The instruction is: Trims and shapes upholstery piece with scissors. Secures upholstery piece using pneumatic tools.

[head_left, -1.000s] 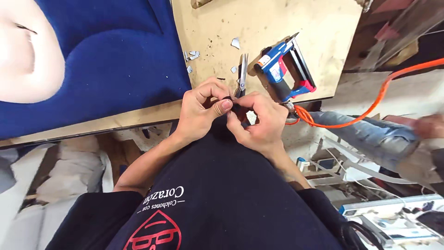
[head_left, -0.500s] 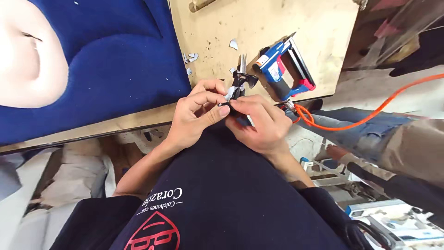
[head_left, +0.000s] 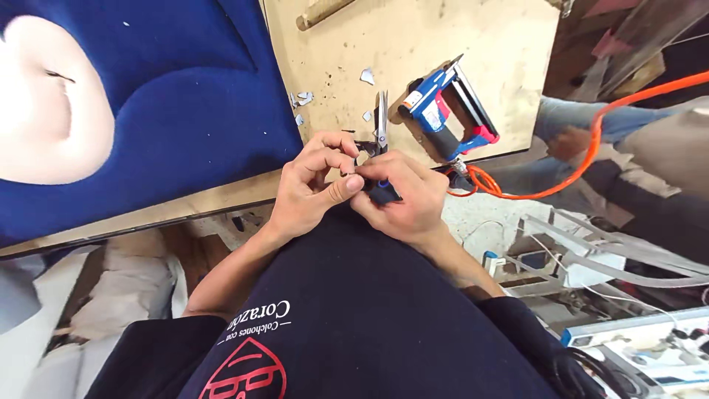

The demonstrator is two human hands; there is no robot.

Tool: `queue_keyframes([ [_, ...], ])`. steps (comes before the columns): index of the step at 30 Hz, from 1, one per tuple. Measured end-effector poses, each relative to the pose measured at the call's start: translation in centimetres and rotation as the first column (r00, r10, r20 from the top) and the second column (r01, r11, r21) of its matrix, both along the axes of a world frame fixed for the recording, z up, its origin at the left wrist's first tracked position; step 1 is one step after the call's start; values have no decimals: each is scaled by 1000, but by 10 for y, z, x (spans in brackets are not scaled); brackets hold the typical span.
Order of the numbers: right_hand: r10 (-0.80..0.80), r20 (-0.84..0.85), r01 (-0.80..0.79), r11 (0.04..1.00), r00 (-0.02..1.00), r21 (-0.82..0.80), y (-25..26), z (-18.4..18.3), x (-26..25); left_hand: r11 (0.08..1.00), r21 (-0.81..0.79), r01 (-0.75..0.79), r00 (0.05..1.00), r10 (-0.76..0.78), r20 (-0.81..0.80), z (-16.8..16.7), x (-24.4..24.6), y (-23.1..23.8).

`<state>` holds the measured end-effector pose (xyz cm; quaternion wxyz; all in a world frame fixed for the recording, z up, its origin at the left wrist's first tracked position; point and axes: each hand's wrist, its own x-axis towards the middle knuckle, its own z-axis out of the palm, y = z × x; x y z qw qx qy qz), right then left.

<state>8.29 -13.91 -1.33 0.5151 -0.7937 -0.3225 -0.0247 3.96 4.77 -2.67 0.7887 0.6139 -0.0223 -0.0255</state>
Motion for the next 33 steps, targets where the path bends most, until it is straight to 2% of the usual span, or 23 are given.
queue_keyframes([
  [2, -28, 32, 29, 999, 999, -27, -1, -1, -1, 973, 232, 5, 1000, -11, 23, 6, 0, 4],
  [4, -47, 97, 56, 994, 994, -93, -1, -6, -3, 880, 473, 31, 999, -36, 2, 12, 1, 9],
  [6, -14, 122, 37, 981, 992, -188, -2, -8, -5, 813, 576, 80, 997, -59, -56, 16, 1, 11],
  [8, 26, 115, 5, 966, 993, -257, -2, -11, -5, 843, 527, 105, 993, -59, -104, 15, 0, 12],
  [11, 34, 90, -9, 964, 995, -267, 1, -14, -5, 962, 261, 87, 986, -46, -159, 5, -4, 8],
  [13, 40, 63, -23, 968, 997, -249, 1, -15, -4, 988, 141, 62, 985, -37, -171, -2, -6, 4],
  [16, 29, 18, -25, 975, 999, -222, 1, -18, -6, 994, 95, 59, 987, -44, -154, -5, -7, 2],
  [19, 15, -6, -16, 982, 1000, -187, 3, -18, -5, 998, -14, 63, 982, -65, -176, -8, -8, 3],
  [23, 1, 17, 2, 976, 1000, -217, 8, -17, -3, 971, -239, 1, 942, -81, -326, -6, -9, 2],
  [26, 14, 37, -3, 963, 999, -269, 10, -16, -1, 936, -346, -70, 911, -82, -405, -5, -9, 1],
  [28, 32, 56, -14, 959, 998, -284, 10, -14, -1, 959, -277, -55, 948, -37, -317, -9, -9, 1],
  [31, 61, 54, -43, 958, 997, -283, 7, -8, 0, 997, 67, -33, 999, 36, -35, -12, -6, 7],
  [33, 80, 37, -68, 965, 996, -254, 7, -3, 1, 982, 183, -47, 998, 37, 57, -8, -2, 13],
])
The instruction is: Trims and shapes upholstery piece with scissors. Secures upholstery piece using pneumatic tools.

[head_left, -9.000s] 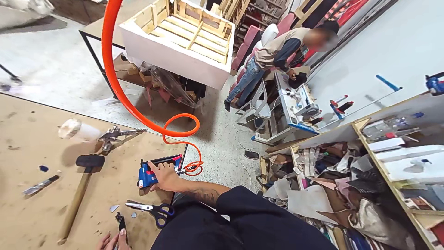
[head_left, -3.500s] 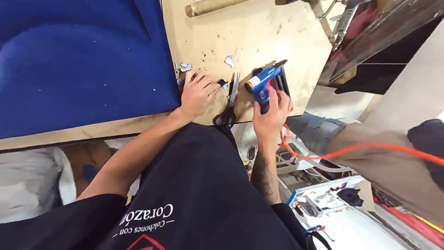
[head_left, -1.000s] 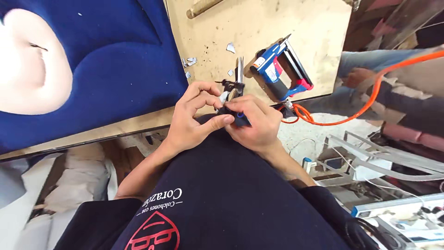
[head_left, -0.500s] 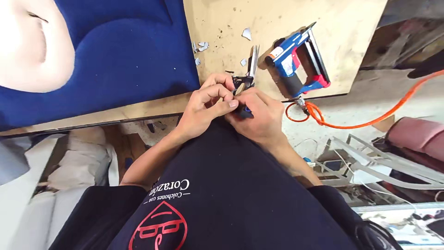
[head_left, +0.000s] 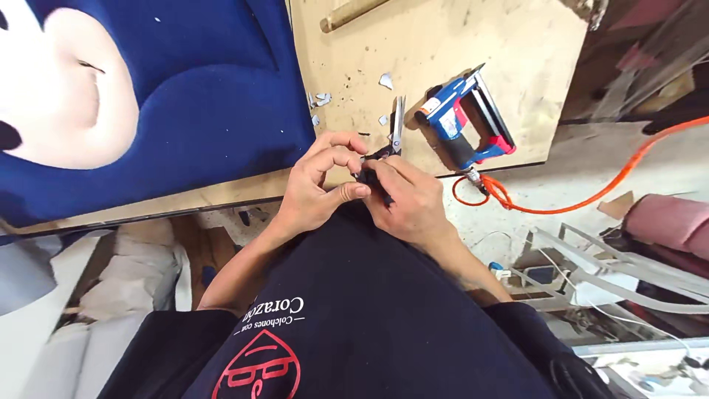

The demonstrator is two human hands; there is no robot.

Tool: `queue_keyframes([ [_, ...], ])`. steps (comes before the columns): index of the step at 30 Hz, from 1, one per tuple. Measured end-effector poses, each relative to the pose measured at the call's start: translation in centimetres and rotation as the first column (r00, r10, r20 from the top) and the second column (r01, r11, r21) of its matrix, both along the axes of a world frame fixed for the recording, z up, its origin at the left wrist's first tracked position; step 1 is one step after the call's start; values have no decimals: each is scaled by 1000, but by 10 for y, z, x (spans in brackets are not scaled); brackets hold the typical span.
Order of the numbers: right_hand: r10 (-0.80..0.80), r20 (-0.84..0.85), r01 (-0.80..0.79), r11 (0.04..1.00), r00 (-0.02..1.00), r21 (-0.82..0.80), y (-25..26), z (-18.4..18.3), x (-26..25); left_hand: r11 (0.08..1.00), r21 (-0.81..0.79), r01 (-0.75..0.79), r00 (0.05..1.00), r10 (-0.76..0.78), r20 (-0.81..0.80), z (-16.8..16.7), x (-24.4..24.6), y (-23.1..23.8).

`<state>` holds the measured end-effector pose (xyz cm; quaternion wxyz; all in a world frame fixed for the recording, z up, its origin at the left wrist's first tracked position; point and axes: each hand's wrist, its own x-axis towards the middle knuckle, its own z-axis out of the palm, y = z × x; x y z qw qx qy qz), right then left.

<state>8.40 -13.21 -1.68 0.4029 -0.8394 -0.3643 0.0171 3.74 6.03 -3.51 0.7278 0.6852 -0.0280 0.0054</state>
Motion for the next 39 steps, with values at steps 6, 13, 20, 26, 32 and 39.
queue_keyframes([
  [6, 26, -23, -22, 991, 999, 136, -1, -4, -1, 986, -118, -114, 993, 117, 21, 5, 3, -11],
  [13, 17, 75, -25, 993, 997, 113, -9, -19, -4, 980, -189, -59, 994, 40, -102, 3, 6, -16],
  [20, 99, 44, -104, 987, 994, 124, -13, -34, 2, 976, 218, -13, 998, -1, 61, -16, 12, -16],
  [26, 72, -88, -62, 992, 993, 112, 1, -71, 20, 760, 645, -79, 994, 13, 106, -53, 30, -11],
  [32, -187, -259, 181, 982, 948, -45, 15, -88, 31, 540, 834, -116, 993, 39, 113, -75, 46, -15],
  [39, -116, -349, 155, 984, 930, 85, 8, -96, 62, 491, 863, -120, 983, -60, 171, -60, 70, -17],
])
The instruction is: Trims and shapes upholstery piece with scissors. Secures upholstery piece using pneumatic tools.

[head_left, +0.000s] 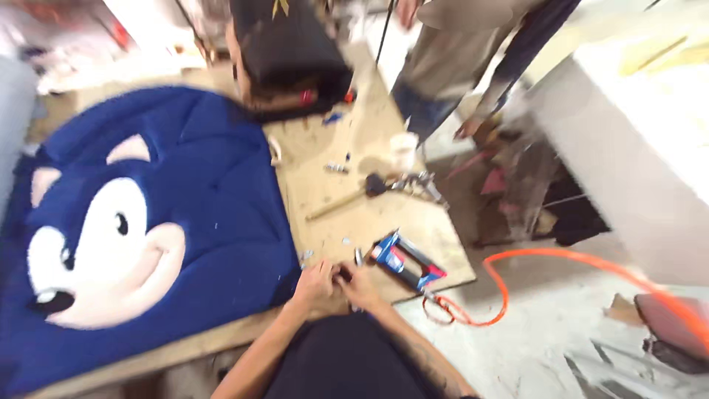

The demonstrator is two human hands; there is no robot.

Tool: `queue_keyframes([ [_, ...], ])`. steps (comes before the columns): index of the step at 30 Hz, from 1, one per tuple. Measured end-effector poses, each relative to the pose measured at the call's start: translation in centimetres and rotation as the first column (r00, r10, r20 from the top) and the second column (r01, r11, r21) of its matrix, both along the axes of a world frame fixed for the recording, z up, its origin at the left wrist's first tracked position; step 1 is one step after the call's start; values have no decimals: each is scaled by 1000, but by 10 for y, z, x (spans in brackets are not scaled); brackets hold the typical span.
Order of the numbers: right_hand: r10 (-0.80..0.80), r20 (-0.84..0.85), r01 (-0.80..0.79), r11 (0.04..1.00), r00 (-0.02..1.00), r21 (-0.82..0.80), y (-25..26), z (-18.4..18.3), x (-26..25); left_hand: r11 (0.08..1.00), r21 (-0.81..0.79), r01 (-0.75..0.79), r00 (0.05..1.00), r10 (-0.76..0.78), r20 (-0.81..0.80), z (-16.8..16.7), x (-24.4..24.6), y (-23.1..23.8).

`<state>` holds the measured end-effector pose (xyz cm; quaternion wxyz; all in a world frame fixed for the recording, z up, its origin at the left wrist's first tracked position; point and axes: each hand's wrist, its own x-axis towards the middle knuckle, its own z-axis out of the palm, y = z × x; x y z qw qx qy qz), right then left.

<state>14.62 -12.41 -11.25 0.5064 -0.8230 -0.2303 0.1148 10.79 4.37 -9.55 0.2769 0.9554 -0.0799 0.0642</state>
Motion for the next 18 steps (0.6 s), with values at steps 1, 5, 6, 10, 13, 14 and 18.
queue_keyframes([
  [1, 40, -6, -40, 998, 999, 44, -4, -2, 3, 1000, -1, 26, 999, -26, 34, 0, 0, -1],
  [5, 220, 5, -220, 975, 975, 16, -13, -10, 12, 997, 39, 73, 997, -74, 12, -14, -1, 2],
  [6, 257, 22, -254, 964, 966, -81, -16, -16, 15, 995, 40, 93, 994, -91, -52, -24, 0, 3],
  [10, 315, 119, -245, 883, 941, -401, -26, -44, 26, 972, -154, 175, 954, -207, -218, -72, 12, 10],
  [13, 245, 199, -160, 916, 949, -368, -37, -54, 21, 947, -219, 233, 935, -280, -217, -83, 21, 3],
  [14, 246, 212, -159, 920, 946, -359, -40, -53, 22, 944, -208, 254, 931, -297, -212, -85, 25, 0],
  [18, 301, 256, -189, 903, 919, -384, -44, -53, 24, 937, -84, 339, 930, -348, -120, -90, 32, -5],
])
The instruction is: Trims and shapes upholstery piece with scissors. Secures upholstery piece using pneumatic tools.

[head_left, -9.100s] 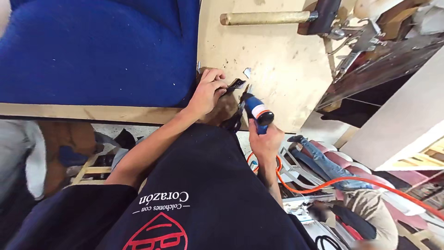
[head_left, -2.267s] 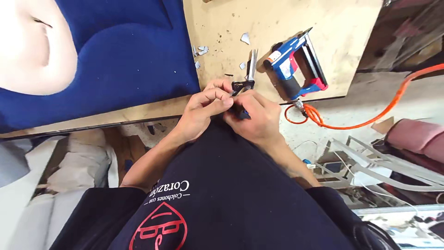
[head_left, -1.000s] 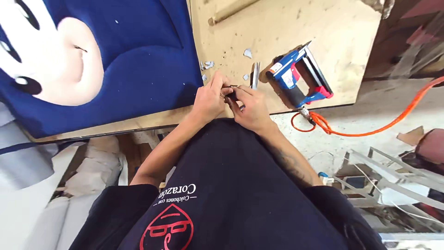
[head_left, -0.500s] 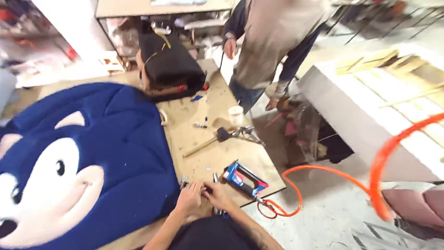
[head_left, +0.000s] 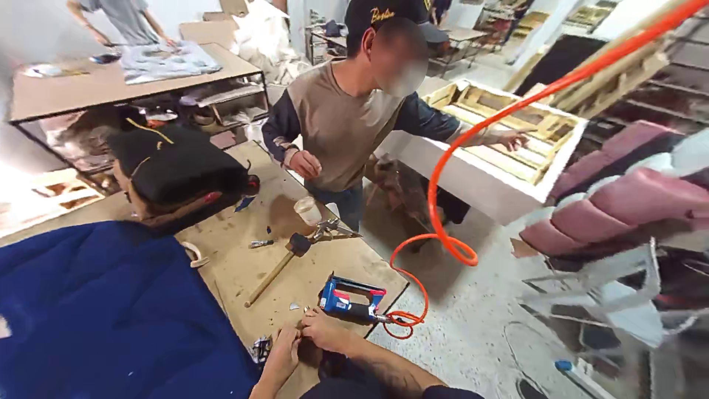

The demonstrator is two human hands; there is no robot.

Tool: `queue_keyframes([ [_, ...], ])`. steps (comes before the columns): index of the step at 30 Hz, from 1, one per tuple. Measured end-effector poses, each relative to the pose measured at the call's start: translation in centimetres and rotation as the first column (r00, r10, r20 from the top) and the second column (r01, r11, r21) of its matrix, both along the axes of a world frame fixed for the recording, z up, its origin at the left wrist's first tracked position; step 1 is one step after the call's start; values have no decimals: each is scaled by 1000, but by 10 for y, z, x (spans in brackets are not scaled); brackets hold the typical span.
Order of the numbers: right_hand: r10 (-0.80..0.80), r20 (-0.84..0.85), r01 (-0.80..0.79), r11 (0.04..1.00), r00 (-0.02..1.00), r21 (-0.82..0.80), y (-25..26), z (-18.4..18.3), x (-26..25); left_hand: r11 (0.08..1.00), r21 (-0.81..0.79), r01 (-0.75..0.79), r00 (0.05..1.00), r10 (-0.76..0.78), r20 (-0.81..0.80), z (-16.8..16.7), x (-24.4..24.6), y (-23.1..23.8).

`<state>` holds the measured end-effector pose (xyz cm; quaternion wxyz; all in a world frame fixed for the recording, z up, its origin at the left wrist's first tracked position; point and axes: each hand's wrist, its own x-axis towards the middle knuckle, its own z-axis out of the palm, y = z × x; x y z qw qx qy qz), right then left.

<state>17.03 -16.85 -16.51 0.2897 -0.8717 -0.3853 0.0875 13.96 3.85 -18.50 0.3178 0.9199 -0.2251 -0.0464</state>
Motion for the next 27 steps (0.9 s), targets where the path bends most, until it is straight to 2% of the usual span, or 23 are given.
queue_keyframes([
  [2, 4, -13, -3, 1000, 1000, 27, 2, -4, 0, 997, 58, 58, 996, -62, 65, 2, 7, 4],
  [4, 10, -16, -9, 999, 1000, 32, 2, -12, 2, 995, 46, 86, 992, -89, 90, -2, 14, 8],
  [7, 29, -17, -28, 999, 999, 43, 3, -15, 7, 994, -62, 85, 996, -82, 45, -14, 20, 12],
  [10, 21, -96, -17, 999, 995, 47, 5, -5, 6, 989, -116, 92, 995, -97, -34, -20, 20, 15],
  [14, 61, -167, -75, 994, 984, -74, 13, 6, 21, 988, -113, 106, 990, -115, -76, -20, 26, 22],
  [21, 102, -105, -130, 942, 989, -308, 27, 11, 33, 993, -67, 101, 983, -110, -147, -14, 29, 21],
  [23, -25, -14, 20, 960, 1000, -278, 21, 26, 22, 995, -63, 79, 979, -89, -183, -10, 33, 18],
  [24, -175, 21, 176, 961, 984, -215, 18, 37, 14, 997, -51, 65, 978, -74, -196, -10, 34, 21],
  [25, -346, 41, 347, 919, 938, -187, 9, 48, 7, 997, -52, 50, 976, -60, -211, -10, 34, 20],
  [27, -615, 6, 597, 763, 788, -248, -18, 62, 0, 998, -64, 27, 964, -43, -262, -12, 34, 17],
])
